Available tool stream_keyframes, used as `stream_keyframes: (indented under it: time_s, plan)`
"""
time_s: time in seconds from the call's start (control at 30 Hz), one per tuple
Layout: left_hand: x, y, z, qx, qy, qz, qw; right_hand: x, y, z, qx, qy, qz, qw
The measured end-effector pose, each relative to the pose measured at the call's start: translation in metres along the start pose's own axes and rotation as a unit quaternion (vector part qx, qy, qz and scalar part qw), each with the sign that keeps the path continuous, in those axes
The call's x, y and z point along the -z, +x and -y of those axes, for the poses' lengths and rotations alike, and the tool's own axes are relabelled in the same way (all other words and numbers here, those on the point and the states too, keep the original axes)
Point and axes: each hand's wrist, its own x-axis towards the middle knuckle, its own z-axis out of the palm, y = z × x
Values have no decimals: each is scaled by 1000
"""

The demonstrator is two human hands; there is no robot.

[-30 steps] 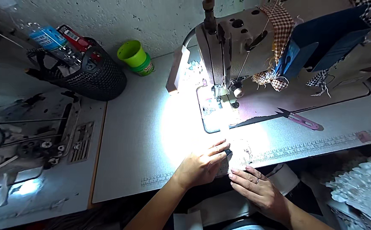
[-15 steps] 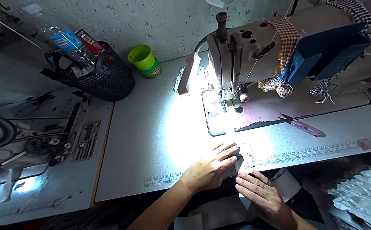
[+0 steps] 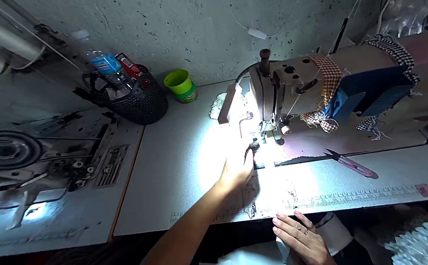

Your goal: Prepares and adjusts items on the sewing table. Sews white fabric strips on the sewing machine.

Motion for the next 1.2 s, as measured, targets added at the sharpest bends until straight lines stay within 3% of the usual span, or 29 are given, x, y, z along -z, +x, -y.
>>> stream_keyframes:
  time_s: [0.17, 0.27, 0.4, 0.5, 0.67, 0.77, 0.87, 1.2]
  plan:
    - [2, 51, 8, 62, 42, 44, 996, 2, -1, 2, -20, 7, 16, 1000]
    - [0, 61, 14, 22, 71, 50, 996, 2, 0, 3, -24, 5, 16, 1000]
    - [1, 64, 15, 14, 69, 4, 997, 2, 1, 3, -23, 4, 18, 1000]
    - [1, 67, 9, 82, 89, 49, 991, 2, -1, 4, -27, 3, 15, 1000]
    - [3, 68, 10, 32, 80, 17, 996, 2, 0, 5, -33, 1, 13, 999]
    - [6, 61, -2, 59, 85, 1, 995, 3, 1, 6, -31, 2, 16, 999]
    - [7, 56, -2, 78, 74, 36, 994, 0, 0, 6, -27, 2, 4, 1000]
    - [0, 58, 19, 11, 34, 43, 998, 0, 1, 6, -21, -3, -12, 1000]
